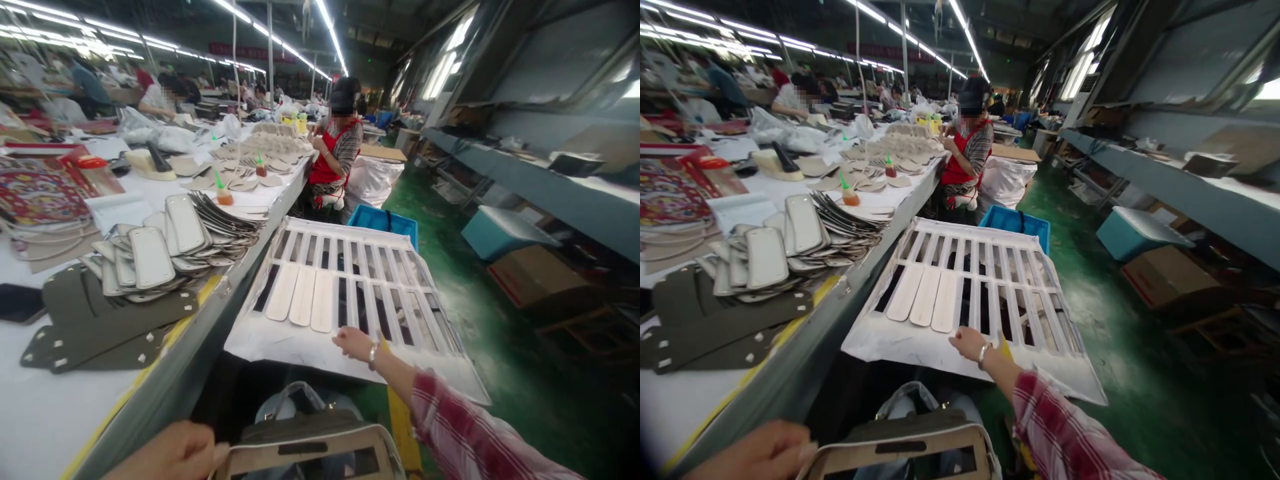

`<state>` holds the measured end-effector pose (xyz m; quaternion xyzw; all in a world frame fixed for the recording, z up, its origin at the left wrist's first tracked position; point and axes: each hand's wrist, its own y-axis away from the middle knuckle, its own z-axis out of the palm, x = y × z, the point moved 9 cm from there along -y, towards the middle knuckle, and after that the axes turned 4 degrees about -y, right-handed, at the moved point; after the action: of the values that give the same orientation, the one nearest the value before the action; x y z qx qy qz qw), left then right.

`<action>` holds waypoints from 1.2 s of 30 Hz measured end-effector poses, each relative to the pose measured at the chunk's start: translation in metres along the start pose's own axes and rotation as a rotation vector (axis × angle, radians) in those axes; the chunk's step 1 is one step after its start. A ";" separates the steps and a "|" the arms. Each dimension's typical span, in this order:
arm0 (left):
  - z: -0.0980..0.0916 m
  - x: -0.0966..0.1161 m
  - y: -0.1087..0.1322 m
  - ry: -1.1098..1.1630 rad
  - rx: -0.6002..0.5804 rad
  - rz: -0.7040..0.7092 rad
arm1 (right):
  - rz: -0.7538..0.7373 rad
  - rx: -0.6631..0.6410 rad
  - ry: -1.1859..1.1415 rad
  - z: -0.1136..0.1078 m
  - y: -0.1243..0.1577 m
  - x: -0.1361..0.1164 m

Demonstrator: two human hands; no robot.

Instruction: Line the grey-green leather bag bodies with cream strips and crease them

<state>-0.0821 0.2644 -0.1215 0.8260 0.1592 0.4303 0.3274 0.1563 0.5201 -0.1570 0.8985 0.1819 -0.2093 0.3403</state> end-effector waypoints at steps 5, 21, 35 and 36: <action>-0.091 0.053 -0.114 -0.035 0.458 0.090 | -0.307 0.028 0.205 0.049 -0.031 -0.040; -0.055 0.102 -0.260 -0.931 0.391 0.276 | -0.577 0.137 0.639 0.071 -0.019 -0.041; -0.063 0.138 -0.255 -1.116 0.400 0.228 | -0.554 0.273 0.652 0.096 -0.038 -0.023; -0.063 0.143 -0.256 -1.100 0.377 0.248 | -0.557 0.282 0.661 0.097 -0.041 -0.023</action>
<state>-0.0459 0.5558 -0.1825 0.9840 -0.0580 -0.0614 0.1568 0.0929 0.4780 -0.2328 0.8715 0.4852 -0.0175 0.0691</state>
